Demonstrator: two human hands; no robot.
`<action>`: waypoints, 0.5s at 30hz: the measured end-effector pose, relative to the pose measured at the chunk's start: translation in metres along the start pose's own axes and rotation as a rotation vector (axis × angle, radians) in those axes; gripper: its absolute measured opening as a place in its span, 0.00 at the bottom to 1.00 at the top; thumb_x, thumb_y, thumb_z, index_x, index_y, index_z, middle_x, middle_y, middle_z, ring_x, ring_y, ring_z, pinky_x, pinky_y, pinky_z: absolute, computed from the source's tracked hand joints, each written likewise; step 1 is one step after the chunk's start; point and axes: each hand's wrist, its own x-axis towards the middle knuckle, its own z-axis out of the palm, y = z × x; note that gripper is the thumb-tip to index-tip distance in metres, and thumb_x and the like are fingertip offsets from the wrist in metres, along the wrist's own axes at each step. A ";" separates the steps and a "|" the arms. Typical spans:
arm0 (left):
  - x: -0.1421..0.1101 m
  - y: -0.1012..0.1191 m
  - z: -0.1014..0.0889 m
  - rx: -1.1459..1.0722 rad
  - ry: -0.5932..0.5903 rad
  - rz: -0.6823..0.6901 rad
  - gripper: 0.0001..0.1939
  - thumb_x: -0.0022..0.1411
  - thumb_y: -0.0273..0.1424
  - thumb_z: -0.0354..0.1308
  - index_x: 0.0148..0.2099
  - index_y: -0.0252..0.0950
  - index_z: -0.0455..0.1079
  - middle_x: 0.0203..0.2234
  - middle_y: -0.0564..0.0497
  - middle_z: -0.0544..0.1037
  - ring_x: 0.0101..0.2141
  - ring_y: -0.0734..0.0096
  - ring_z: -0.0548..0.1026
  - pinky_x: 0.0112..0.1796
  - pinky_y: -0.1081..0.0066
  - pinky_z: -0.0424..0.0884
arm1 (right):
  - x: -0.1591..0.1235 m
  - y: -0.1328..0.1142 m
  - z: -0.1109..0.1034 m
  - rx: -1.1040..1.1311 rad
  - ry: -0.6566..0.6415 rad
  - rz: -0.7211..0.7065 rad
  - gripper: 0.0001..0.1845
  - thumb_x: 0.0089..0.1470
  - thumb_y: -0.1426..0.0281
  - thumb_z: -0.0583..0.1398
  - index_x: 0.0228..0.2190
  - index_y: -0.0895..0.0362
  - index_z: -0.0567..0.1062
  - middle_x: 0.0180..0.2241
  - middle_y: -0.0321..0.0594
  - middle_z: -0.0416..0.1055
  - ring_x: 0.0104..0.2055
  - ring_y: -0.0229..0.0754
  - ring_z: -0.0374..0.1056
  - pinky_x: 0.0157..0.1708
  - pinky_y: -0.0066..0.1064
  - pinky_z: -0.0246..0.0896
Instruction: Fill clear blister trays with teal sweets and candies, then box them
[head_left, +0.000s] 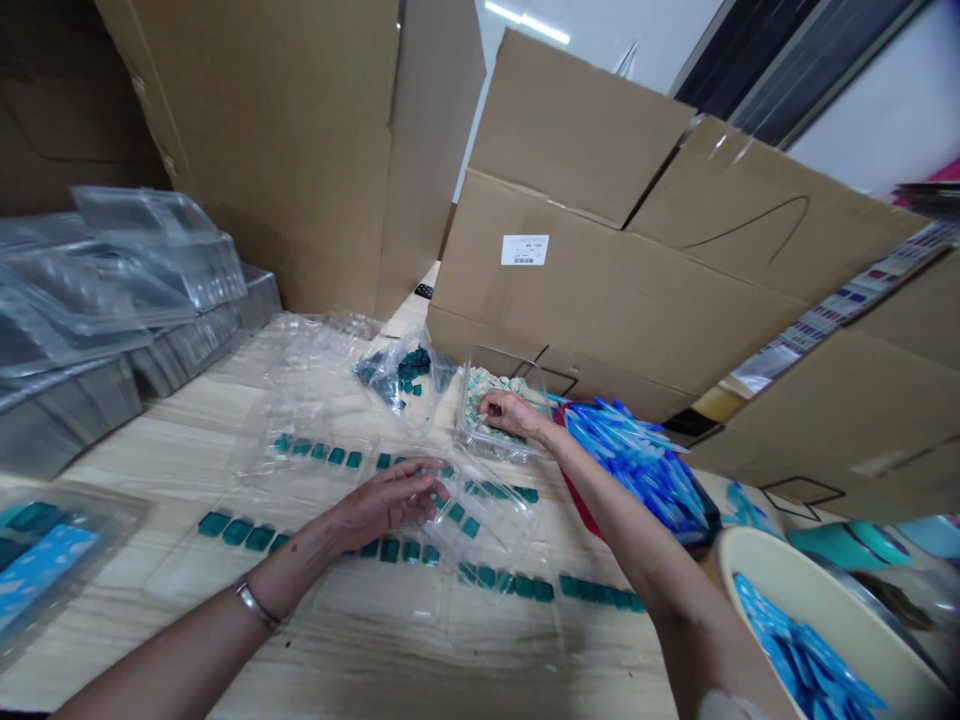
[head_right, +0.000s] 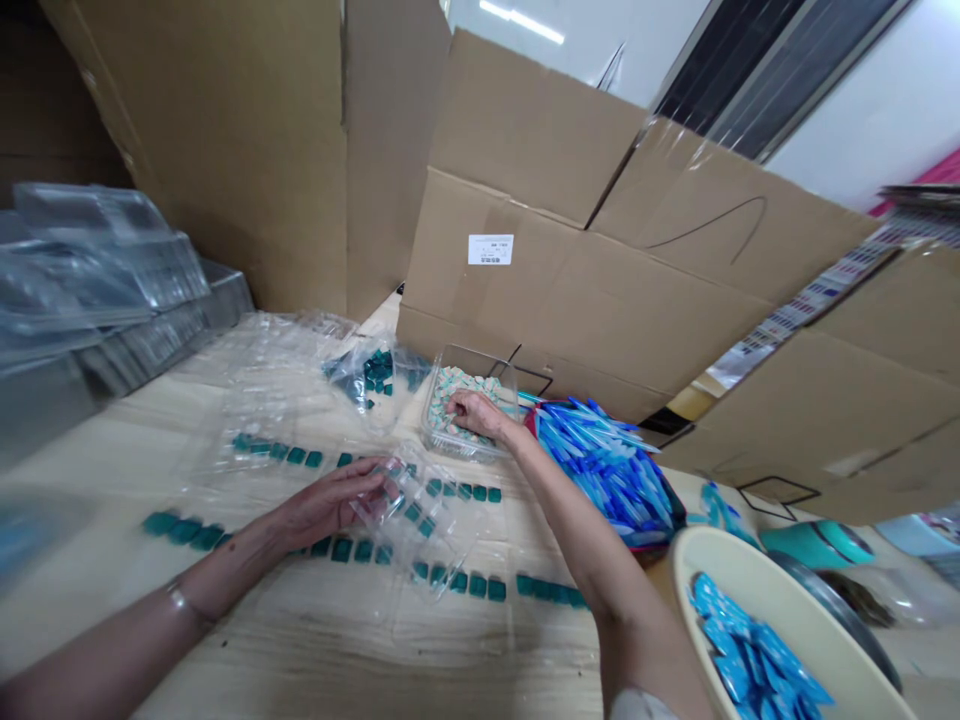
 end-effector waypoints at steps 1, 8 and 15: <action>0.000 0.000 0.000 0.001 -0.001 0.001 0.19 0.56 0.33 0.60 0.50 0.37 0.68 0.37 0.46 0.76 0.30 0.75 0.73 0.32 0.74 0.68 | 0.000 -0.001 0.000 -0.007 -0.007 0.002 0.05 0.45 0.76 0.59 0.29 0.59 0.73 0.27 0.37 0.66 0.27 0.35 0.60 0.30 0.25 0.56; -0.001 0.001 0.001 0.011 -0.010 0.004 0.19 0.56 0.33 0.60 0.50 0.37 0.68 0.38 0.46 0.75 0.30 0.75 0.73 0.33 0.73 0.68 | 0.003 -0.004 0.000 -0.033 -0.024 -0.028 0.07 0.45 0.76 0.58 0.29 0.59 0.74 0.31 0.40 0.69 0.32 0.37 0.62 0.35 0.27 0.57; 0.000 -0.001 0.000 0.028 0.016 0.020 0.17 0.58 0.33 0.59 0.50 0.37 0.68 0.38 0.46 0.76 0.31 0.75 0.73 0.34 0.74 0.67 | -0.007 -0.005 -0.011 0.427 0.131 0.320 0.14 0.42 0.64 0.63 0.31 0.59 0.71 0.24 0.33 0.66 0.26 0.34 0.61 0.27 0.25 0.56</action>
